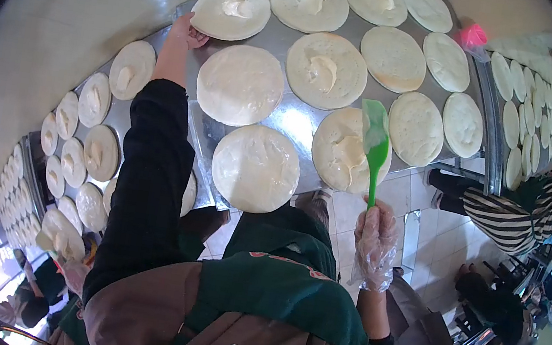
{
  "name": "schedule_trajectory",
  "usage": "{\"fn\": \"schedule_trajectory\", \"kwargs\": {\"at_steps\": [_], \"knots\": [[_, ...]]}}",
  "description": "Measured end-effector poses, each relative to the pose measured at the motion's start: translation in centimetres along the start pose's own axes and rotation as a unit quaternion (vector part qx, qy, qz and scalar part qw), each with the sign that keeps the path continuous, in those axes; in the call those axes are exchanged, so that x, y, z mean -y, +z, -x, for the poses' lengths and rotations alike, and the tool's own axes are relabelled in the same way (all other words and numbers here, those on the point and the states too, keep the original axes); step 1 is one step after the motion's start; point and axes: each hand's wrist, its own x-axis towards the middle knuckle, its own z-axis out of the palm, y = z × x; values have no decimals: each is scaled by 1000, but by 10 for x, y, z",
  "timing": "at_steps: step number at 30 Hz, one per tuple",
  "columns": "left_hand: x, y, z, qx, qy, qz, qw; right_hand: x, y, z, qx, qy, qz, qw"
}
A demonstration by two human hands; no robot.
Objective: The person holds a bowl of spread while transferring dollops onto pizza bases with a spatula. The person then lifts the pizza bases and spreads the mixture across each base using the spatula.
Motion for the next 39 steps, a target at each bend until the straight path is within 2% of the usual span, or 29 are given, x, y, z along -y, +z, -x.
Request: {"fn": "schedule_trajectory", "kwargs": {"at_steps": [3, 5, 6, 8, 9, 11, 13, 15, 17, 18, 19, 20, 21, 22, 23, 24, 25, 26, 27, 29, 30, 32, 33, 35, 39], "knots": [[-1, 20, 21, 20, 2, 41, 999, 4, -1, 6, -3, 23, -10, 1000], [2, 34, 30, 92, 80, 44, 992, 5, -1, 7, -8, 19, -8, 1000], [4, 39, 32, 99, 78, 44, 991, 4, -1, 9, -7, 20, -3, 1000], [5, 45, 35, 211, 80, 73, 972, 4, 1, 10, -13, 3, -14, 1000], [9, 48, 38, 216, 82, 74, 970, 3, 0, 10, -12, -9, -25, 1000], [16, 47, 53, 310, 96, 153, 933, 6, -4, 10, -2, -23, -23, 999], [27, 43, 74, 329, 129, 169, 920, 16, -4, 12, 20, 2, -14, 1000], [40, 41, 97, 345, 164, 184, 906, 20, -6, 9, 29, -14, -13, 999], [56, 41, 121, 457, 204, 354, 790, 19, -10, 4, 39, -31, -11, 999], [65, 41, 136, 458, 209, 355, 788, 13, -12, -2, 28, -99, 49, 994], [77, 40, 151, 510, 205, 380, 744, 10, -15, -6, 17, -166, 110, 980], [89, 42, 165, 559, 202, 404, 695, 13, -17, -10, 22, -170, 111, 979], [100, 46, 179, 557, 208, 407, 694, 17, -18, -15, 19, -204, 137, 969], [112, 51, 192, 441, 272, 339, 785, 20, -20, -19, 16, -237, 162, 958], [125, 55, 206, 311, 325, 261, 854, 25, -22, -22, 21, -239, 164, 957], [139, 58, 220, 306, 328, 264, 854, 31, -24, -25, 8, -279, 213, 936], [154, 60, 235, 333, 268, 306, 851, 35, -28, -29, -5, -319, 260, 911], [167, 61, 249, 360, 208, 346, 841, 35, -35, -34, 2, -294, 282, 913], [180, 63, 262, 356, 211, 347, 841, 35, -40, -39, 7, -295, 282, 913], [198, 68, 287, 532, 95, 430, 724, 37, -50, -49, 8, -321, 315, 893], [206, 71, 299, 532, 100, 430, 723, 40, -53, -52, 10, -325, 313, 892], [216, 80, 322, 584, 31, 436, 684, 48, -60, -54, 34, -322, 354, 878], [220, 84, 327, 584, 34, 436, 683, 43, -67, -57, 36, -324, 354, 877], [229, 90, 334, 589, 5, 430, 684, 29, -78, -63, 65, -418, 330, 844], [235, 102, 347, 583, 31, 405, 703, 32, -100, -58, 120, -425, 321, 838]]}}
